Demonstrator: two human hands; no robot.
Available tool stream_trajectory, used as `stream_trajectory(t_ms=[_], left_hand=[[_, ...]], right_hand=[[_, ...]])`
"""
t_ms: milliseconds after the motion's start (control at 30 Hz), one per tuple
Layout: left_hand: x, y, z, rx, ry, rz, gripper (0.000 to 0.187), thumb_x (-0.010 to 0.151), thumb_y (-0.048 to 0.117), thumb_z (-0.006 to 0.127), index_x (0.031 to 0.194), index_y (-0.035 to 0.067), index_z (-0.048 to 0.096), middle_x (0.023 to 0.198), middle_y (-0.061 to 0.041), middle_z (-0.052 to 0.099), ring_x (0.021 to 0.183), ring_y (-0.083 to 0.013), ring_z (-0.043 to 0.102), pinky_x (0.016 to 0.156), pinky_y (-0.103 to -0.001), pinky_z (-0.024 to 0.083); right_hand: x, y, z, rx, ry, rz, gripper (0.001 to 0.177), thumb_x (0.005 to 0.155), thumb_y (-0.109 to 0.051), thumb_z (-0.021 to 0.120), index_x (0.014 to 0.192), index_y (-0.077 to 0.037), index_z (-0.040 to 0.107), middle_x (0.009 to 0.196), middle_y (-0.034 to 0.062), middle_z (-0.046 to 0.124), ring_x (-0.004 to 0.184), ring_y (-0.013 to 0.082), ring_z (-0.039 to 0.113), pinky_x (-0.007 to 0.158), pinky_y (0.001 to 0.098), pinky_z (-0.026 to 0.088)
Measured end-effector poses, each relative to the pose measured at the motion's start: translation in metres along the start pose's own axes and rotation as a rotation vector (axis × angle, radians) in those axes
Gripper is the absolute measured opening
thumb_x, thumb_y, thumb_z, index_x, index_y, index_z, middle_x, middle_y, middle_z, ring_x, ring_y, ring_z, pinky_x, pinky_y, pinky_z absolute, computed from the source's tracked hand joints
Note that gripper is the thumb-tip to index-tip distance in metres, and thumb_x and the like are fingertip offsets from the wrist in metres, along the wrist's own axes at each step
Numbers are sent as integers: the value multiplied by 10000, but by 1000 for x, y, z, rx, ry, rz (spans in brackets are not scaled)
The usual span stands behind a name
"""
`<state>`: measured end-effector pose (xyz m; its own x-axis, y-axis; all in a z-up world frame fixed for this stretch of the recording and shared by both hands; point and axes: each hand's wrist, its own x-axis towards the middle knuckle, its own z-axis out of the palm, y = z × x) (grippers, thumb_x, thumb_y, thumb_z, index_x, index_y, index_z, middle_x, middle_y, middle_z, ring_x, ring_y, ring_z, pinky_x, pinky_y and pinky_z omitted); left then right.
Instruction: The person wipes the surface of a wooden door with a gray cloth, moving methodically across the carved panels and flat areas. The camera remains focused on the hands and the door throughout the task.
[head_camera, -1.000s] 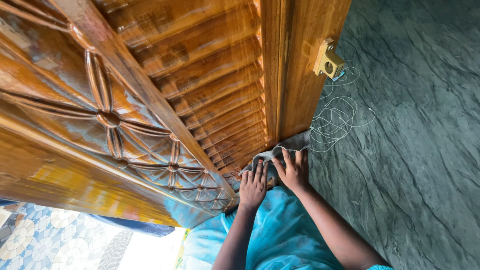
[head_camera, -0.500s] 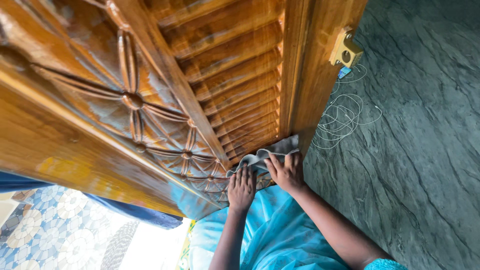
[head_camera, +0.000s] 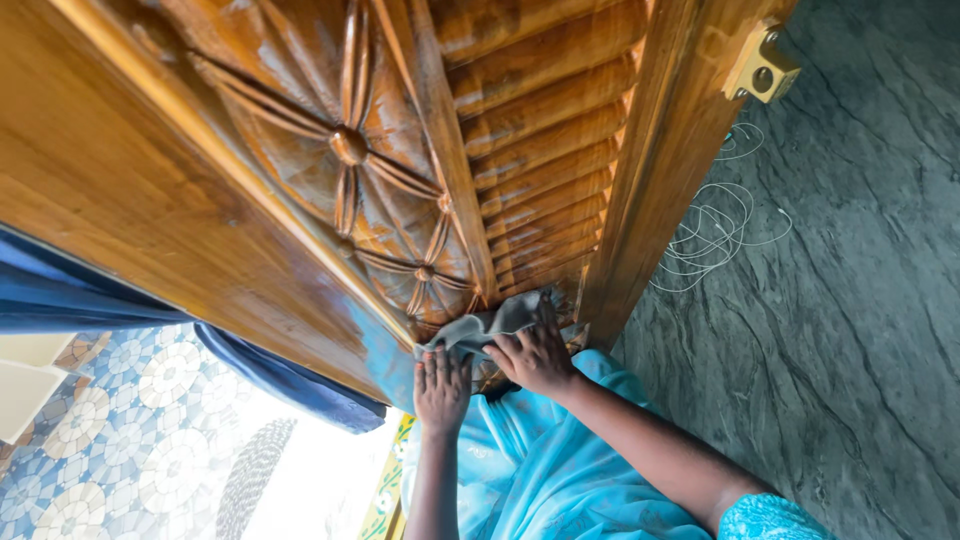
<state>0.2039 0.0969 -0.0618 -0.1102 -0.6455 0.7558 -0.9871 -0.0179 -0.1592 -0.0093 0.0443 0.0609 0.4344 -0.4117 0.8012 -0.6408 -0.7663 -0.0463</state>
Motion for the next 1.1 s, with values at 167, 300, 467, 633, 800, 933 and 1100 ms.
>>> stream_trajectory(t_ms=[167, 300, 467, 633, 800, 933, 1100], left_hand=[[-22, -44, -15, 145, -67, -107, 500, 1009, 459, 631, 1270, 40, 710, 1498, -179, 561, 1459, -380, 439, 1230, -502, 286], [-19, -82, -42, 241, 42, -105, 505, 1046, 446, 615, 1413, 107, 682, 1598, -113, 418, 1513, -404, 319, 1277, -547, 213], [0, -95, -85, 7, 135, -204, 481, 956, 408, 610, 1360, 153, 661, 1617, -135, 390, 1527, -430, 282, 1247, -590, 162], [13, -87, -91, 95, 239, -315, 429, 1018, 411, 657, 1344, 132, 667, 1633, -208, 380, 1535, -480, 254, 1274, -599, 159], [24, -82, -90, 169, 231, -388, 436, 1077, 379, 652, 1390, 77, 627, 1645, -178, 388, 1576, -444, 268, 1317, -583, 189], [46, -80, -109, 274, 143, -367, 542, 1042, 396, 650, 1461, 61, 574, 1654, -164, 390, 1542, -453, 238, 1267, -579, 158], [72, -83, -120, 149, 101, -389, 623, 1092, 405, 613, 1578, 47, 457, 1671, -247, 319, 1575, -481, 205, 1288, -606, 141]], right_hand=[[-2, -37, 20, -14, -91, -84, 356, 944, -424, 701, 1186, -163, 700, 1021, 167, 620, 1107, 526, 578, 1109, 730, 313], [10, -62, 29, -2, -70, -154, 439, 945, -406, 704, 1321, -179, 705, 1002, 166, 617, 1022, 488, 593, 1122, 708, 315], [20, -83, 44, 86, -73, -167, 373, 987, -388, 741, 1267, -154, 663, 997, 104, 614, 1015, 356, 636, 1170, 740, 297], [32, -89, 48, 80, -33, -205, 349, 941, -386, 764, 1200, -161, 701, 948, 65, 589, 949, 306, 632, 1159, 733, 293], [46, -94, 43, 67, -60, -204, 369, 923, -445, 762, 1155, -159, 747, 894, 49, 571, 917, 295, 599, 1119, 756, 279], [63, -98, 37, -11, 50, -195, 321, 980, -425, 737, 1167, -165, 723, 1025, 49, 602, 1091, 300, 602, 1169, 685, 274], [95, -107, 20, -27, 137, -164, 378, 999, -404, 749, 1188, -81, 701, 1127, 105, 598, 1128, 338, 595, 1180, 681, 291]])
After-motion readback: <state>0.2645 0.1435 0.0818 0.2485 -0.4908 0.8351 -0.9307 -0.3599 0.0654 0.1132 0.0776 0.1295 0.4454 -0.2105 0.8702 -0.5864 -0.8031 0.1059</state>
